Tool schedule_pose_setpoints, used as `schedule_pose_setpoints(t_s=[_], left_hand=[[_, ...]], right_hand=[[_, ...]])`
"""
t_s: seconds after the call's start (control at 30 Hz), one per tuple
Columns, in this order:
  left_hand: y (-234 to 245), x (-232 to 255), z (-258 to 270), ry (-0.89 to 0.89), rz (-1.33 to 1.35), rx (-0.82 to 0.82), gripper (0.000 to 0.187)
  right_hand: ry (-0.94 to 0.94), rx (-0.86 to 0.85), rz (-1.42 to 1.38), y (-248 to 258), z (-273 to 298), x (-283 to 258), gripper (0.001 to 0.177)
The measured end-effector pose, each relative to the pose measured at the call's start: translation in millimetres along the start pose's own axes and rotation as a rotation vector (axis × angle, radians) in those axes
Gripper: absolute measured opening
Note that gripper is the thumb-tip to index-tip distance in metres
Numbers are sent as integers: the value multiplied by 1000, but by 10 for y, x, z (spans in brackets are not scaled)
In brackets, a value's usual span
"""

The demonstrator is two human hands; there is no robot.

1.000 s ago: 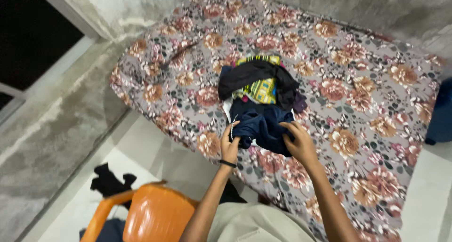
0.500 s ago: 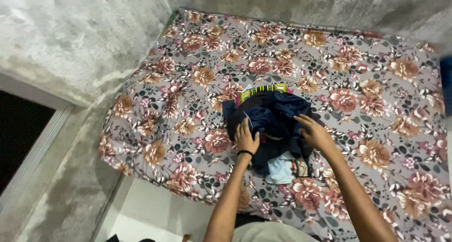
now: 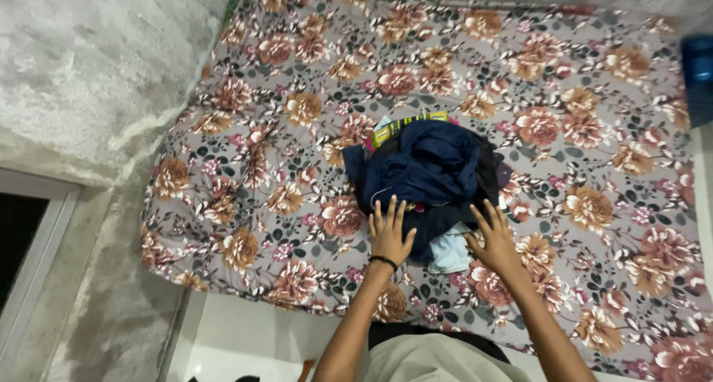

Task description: The person picks up clothing items from the floor by hand and places them on a pile on the bed.

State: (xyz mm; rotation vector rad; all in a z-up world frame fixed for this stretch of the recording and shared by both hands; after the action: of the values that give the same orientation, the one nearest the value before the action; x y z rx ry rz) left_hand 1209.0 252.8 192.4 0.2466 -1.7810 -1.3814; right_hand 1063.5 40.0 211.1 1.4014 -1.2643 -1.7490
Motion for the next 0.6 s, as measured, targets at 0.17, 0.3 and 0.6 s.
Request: schedule_pose_setpoints(t_s=[0.17, 0.3, 0.6], left_hand=[[17, 255, 295, -112, 22, -23, 72], [-198, 536, 643, -126, 21, -116, 67], [-1139, 1244, 1070, -243, 16, -389, 67]], right_hand=[[10, 12, -126, -20, 290, 137, 84], [-9, 32, -243, -30, 833, 352, 81], [-347, 170, -401, -143, 2600, 1182, 80]])
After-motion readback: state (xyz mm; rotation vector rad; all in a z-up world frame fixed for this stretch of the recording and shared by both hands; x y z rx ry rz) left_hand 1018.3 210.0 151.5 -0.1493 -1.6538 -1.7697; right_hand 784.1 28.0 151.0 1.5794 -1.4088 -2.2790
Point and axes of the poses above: each hand's wrist, its own z-axis away from the middle knuckle, its own y-axis out of the back of the hand, x = y × z, the point moved 7 cm from there along -z, towards the middle knuckle, and after that the axes turned 9 degrees about -x, right-handed, at the moved point
